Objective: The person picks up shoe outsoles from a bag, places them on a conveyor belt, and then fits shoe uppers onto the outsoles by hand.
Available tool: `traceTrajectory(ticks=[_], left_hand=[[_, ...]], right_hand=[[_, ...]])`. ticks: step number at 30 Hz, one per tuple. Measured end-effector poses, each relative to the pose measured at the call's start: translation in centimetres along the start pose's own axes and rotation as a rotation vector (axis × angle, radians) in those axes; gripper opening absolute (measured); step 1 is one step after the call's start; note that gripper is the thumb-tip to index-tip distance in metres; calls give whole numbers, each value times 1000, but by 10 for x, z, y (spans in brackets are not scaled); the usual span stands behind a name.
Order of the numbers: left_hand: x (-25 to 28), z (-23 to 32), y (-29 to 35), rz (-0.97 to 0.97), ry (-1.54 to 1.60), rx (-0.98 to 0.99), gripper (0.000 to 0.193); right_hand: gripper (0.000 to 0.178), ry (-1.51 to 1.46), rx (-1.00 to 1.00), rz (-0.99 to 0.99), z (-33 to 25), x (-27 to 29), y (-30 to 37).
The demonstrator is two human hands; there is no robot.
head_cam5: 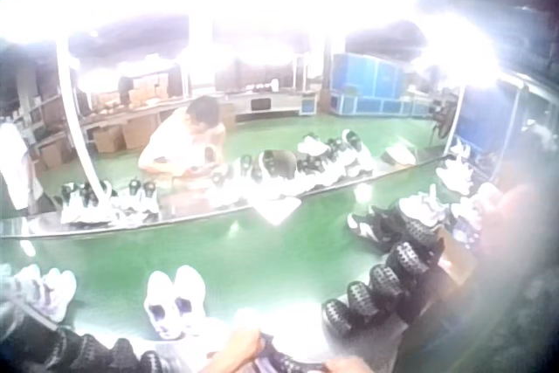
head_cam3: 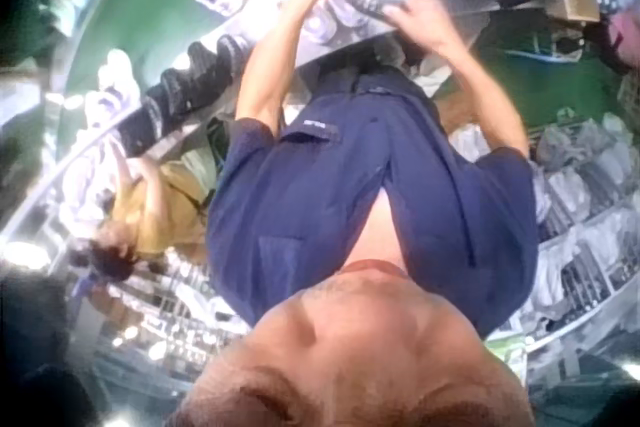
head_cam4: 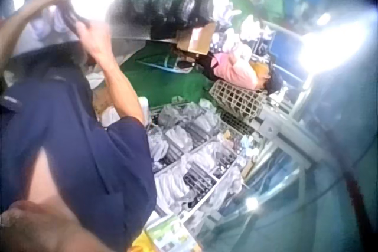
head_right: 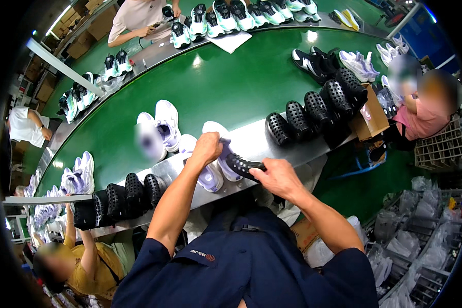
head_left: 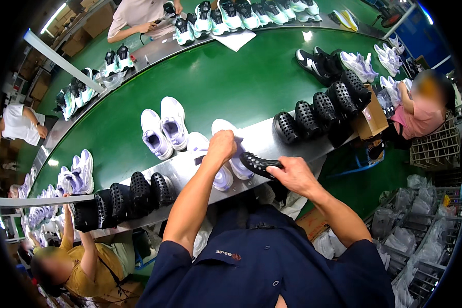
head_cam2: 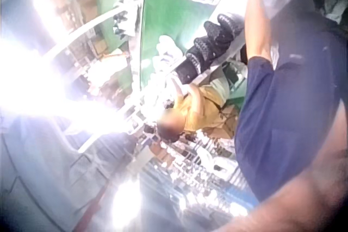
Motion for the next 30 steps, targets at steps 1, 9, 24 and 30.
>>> traceTrajectory(ticks=[1,9,24,30], left_hand=[[-4,2,-4,-16,31,-32,23],[-30,43,-15,118,146,-330,15],[-67,2,19,210,235,342,70],[-7,17,146,282,157,453,48]], right_hand=[[46,43,0,2,1,-11,-5],[33,272,113,300,7,-95,-62],[32,250,-105,278,48,-97,-99],[31,292,-94,241,66,-92,-96]])
Point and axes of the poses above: each hand's wrist, its own y-axis away from the middle knuckle, its own x-axis out of the back of the hand, z = x × y, the point moved 7 cm from there along -y, towards the middle knuckle, and after that the axes turned 1 degree about -x, right-handed, at the moved point
